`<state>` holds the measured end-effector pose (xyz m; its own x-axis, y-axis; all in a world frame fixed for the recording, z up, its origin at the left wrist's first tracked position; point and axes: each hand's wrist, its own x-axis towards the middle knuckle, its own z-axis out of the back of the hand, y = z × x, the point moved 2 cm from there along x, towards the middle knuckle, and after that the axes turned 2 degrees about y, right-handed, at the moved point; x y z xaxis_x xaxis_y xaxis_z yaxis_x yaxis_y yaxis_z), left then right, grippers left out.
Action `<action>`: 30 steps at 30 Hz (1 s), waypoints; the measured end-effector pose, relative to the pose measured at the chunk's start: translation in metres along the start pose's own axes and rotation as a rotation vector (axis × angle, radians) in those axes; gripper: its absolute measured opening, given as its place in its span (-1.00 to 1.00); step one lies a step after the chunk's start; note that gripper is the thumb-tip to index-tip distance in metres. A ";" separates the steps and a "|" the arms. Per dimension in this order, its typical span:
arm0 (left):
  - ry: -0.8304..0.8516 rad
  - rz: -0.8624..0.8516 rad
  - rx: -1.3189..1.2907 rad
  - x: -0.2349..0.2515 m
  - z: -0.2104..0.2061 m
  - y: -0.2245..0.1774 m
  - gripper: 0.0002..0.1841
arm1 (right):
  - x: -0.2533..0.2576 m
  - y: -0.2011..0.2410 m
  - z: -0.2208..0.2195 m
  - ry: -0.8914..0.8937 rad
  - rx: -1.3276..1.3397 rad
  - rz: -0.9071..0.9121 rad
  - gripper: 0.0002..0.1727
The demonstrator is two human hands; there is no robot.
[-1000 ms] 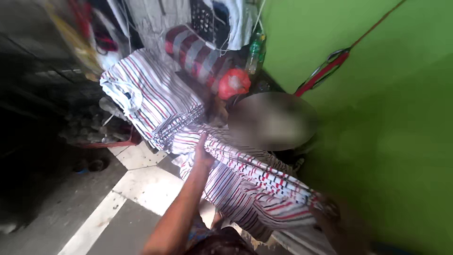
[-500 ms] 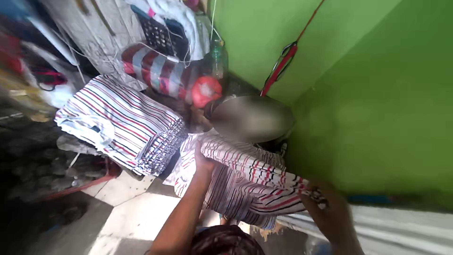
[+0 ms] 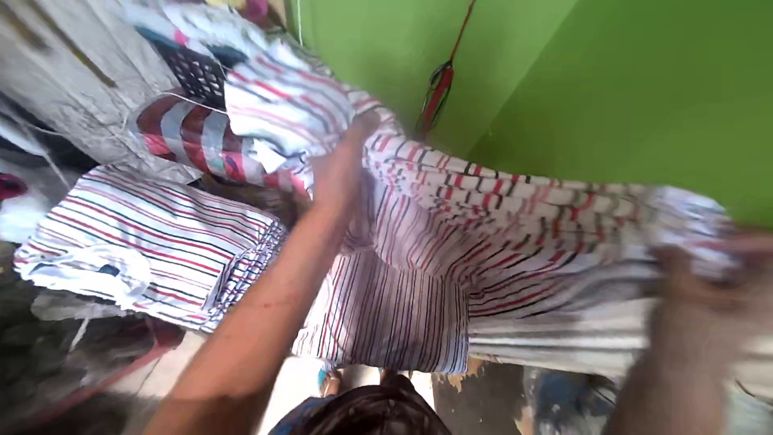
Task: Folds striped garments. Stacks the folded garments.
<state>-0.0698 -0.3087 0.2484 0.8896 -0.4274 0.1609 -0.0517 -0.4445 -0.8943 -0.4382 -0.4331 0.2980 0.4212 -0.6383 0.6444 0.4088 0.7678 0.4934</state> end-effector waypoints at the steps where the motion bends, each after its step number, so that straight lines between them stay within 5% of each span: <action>1: -0.011 -0.009 0.095 0.004 -0.002 -0.009 -0.51 | 0.003 0.000 -0.013 0.082 -0.047 0.026 -0.62; 5: 0.033 -0.029 0.487 0.017 0.006 -0.036 -0.52 | 0.021 -0.006 0.007 0.124 -0.092 0.087 -0.60; 8: 0.006 -0.057 0.481 0.015 0.009 -0.044 -0.56 | 0.026 0.002 -0.003 0.025 -0.137 0.148 -0.63; 12: -0.049 -0.032 0.454 0.008 0.019 -0.050 -0.52 | 0.033 0.007 0.002 0.188 -0.152 0.224 -0.65; 16: -0.062 0.020 0.399 0.011 0.011 -0.020 -0.56 | 0.032 -0.006 0.002 0.007 -0.077 0.163 -0.64; 19: -0.007 0.223 0.632 0.015 -0.005 0.001 -0.53 | 0.034 -0.013 -0.021 0.236 -0.251 0.062 -0.65; 21: 0.067 0.238 0.670 0.021 -0.010 0.010 -0.52 | 0.033 -0.022 -0.009 0.211 -0.273 0.050 -0.64; 26: 0.101 0.142 0.429 0.038 -0.040 0.014 -0.56 | 0.032 -0.020 0.027 0.025 -0.265 0.103 -0.59; 30: 0.137 0.096 0.200 0.045 -0.028 0.024 -0.63 | -0.019 -0.002 0.034 0.083 -0.194 0.211 -0.62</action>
<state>-0.0439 -0.3608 0.2457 0.8146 -0.5686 0.1145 -0.0300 -0.2385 -0.9707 -0.4750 -0.4207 0.3045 0.5748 -0.4741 0.6669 0.4489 0.8642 0.2275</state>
